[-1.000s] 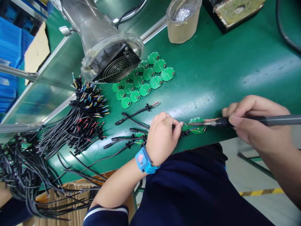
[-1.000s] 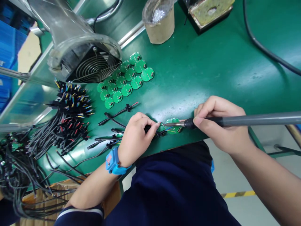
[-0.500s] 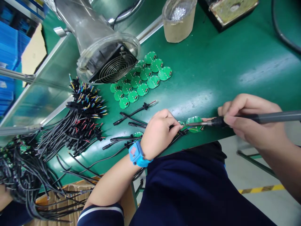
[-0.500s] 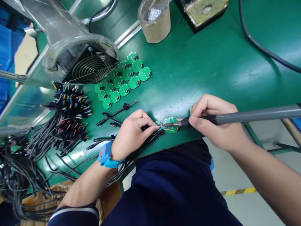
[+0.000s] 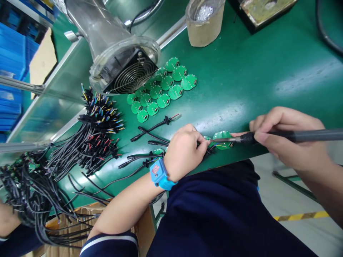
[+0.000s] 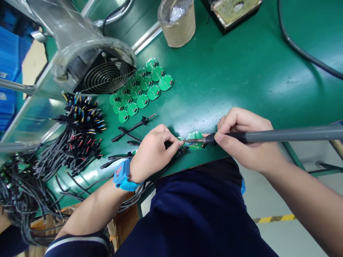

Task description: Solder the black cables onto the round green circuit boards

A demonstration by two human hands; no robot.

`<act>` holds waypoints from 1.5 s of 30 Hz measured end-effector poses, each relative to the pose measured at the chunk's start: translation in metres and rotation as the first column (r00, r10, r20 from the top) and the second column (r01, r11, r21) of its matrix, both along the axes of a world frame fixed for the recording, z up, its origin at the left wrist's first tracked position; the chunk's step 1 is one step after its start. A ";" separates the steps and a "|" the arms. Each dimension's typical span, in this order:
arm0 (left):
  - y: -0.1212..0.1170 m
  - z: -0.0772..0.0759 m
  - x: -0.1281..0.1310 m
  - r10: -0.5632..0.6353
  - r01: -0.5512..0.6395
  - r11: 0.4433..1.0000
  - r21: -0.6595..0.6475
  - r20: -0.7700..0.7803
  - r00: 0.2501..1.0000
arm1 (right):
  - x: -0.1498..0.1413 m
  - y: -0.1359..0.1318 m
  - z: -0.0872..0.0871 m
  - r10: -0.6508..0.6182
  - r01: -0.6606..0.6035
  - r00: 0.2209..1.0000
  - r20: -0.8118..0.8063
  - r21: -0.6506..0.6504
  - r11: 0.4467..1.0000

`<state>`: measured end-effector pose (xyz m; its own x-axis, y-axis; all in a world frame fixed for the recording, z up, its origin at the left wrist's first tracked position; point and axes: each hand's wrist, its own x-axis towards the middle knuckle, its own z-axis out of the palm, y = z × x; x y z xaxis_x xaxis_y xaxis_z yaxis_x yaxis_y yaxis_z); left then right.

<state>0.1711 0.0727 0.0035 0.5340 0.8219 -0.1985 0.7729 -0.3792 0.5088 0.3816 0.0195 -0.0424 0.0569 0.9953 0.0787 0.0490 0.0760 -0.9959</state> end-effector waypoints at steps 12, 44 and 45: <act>-0.001 0.001 0.003 0.022 -0.022 1.000 -0.007 -0.041 0.999 | -0.006 -0.006 0.001 0.004 0.045 0.960 -0.280 0.167 0.985; -0.026 -0.012 0.020 -0.067 0.015 0.971 0.238 0.211 0.975 | 0.025 -0.010 -0.001 -0.154 0.220 0.935 -0.318 0.182 0.958; -0.027 -0.016 0.023 -0.059 0.010 0.974 0.228 0.210 0.976 | 0.025 -0.011 -0.001 -0.141 0.204 0.943 -0.302 0.185 0.961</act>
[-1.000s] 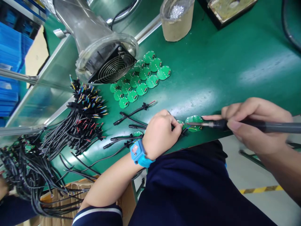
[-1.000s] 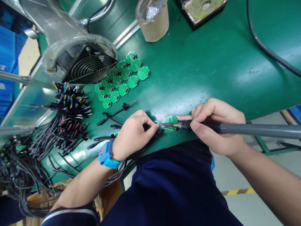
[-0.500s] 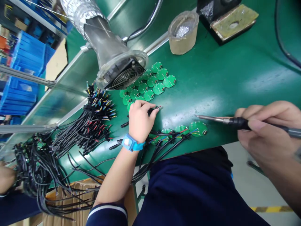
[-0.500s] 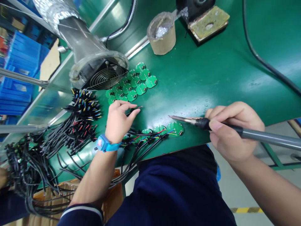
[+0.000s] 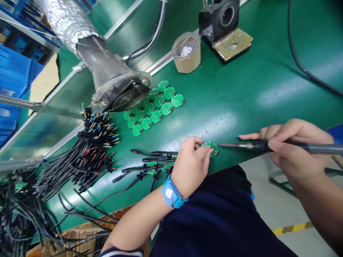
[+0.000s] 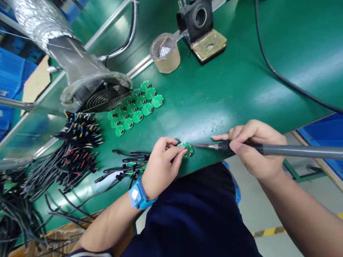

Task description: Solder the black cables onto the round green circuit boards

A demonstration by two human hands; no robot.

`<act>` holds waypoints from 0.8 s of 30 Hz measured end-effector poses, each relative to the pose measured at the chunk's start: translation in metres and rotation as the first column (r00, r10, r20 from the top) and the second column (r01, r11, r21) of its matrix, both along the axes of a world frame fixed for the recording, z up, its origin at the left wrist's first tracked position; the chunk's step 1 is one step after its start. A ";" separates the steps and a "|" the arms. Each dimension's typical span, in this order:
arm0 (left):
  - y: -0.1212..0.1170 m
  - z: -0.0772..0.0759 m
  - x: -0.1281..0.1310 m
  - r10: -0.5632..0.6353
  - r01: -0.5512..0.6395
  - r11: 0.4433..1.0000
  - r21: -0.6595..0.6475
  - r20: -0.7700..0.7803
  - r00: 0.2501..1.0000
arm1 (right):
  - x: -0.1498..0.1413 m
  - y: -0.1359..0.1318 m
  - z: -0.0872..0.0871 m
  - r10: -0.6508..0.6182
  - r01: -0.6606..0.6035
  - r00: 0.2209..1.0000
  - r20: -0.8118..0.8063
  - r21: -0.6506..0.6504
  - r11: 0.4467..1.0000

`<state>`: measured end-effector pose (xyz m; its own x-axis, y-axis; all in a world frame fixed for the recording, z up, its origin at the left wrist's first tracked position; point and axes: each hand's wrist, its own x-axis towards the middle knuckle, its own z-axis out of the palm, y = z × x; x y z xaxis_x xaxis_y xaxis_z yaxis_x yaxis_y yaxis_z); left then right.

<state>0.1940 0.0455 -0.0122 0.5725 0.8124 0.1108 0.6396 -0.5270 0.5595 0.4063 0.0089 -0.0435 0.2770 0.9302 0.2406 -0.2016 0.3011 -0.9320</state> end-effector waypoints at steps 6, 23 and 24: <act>0.002 -0.005 0.004 0.031 -0.031 0.999 0.012 0.012 0.999 | -0.003 0.001 -0.001 0.066 -0.066 0.997 0.044 -0.004 0.998; -0.002 -0.008 0.007 0.035 -0.027 0.986 0.162 -0.047 0.998 | -0.003 -0.001 -0.001 0.066 -0.064 0.992 0.104 -0.015 0.998; -0.002 -0.009 0.007 0.033 -0.024 0.986 0.167 -0.050 0.998 | -0.003 -0.001 -0.001 0.068 -0.066 0.991 0.113 -0.021 0.998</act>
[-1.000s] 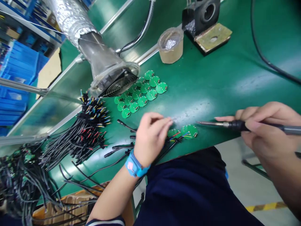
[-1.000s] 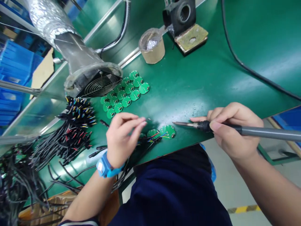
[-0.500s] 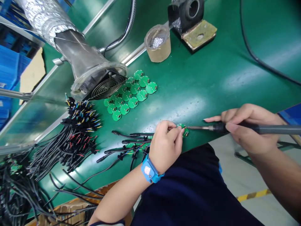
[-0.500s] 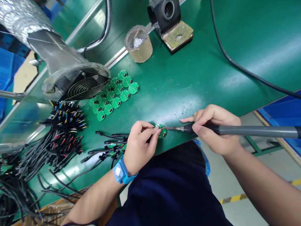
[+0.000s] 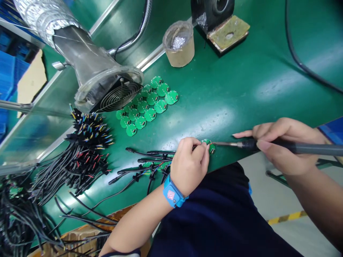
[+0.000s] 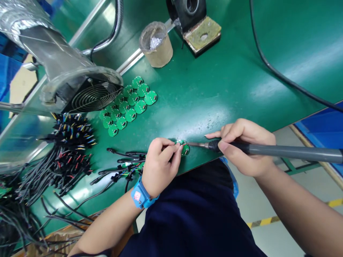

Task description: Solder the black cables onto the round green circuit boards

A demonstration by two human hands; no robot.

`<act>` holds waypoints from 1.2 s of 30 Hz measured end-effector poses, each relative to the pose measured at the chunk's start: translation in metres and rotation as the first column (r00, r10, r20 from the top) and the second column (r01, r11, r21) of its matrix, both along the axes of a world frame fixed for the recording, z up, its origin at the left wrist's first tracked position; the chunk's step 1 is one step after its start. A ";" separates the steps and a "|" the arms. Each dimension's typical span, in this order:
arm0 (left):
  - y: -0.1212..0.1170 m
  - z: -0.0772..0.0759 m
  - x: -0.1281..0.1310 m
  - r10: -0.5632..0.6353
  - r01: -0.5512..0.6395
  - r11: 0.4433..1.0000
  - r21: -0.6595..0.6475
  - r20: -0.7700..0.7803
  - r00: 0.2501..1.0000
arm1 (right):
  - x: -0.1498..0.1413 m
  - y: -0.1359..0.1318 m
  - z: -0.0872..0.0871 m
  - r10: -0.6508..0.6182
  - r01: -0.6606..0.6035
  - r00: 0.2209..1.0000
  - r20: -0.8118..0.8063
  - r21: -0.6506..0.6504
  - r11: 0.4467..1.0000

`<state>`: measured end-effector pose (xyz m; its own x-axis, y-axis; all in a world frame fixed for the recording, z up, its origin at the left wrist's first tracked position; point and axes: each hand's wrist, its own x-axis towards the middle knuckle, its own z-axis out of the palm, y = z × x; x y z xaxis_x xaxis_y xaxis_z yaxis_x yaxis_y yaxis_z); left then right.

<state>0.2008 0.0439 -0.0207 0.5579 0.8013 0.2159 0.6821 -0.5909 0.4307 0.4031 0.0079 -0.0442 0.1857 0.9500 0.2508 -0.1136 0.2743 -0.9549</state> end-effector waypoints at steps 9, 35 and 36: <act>-0.001 -0.002 0.000 -0.011 0.011 1.000 0.027 -0.007 1.000 | -0.002 0.002 0.003 -0.115 0.115 0.988 -0.105 -0.009 0.993; 0.004 0.004 0.006 0.073 -0.081 0.990 -0.111 -0.071 0.995 | 0.001 0.002 -0.001 -0.053 0.053 0.999 -0.006 0.009 0.999; 0.005 0.004 0.006 0.075 -0.083 0.990 -0.115 -0.075 0.994 | 0.001 0.003 0.000 -0.076 0.076 0.995 -0.057 0.001 0.997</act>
<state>0.2071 0.0486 -0.0167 0.5021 0.8611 0.0796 0.7560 -0.4818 0.4431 0.4041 0.0108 -0.0440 0.2714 0.9319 0.2405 -0.1469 0.2871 -0.9466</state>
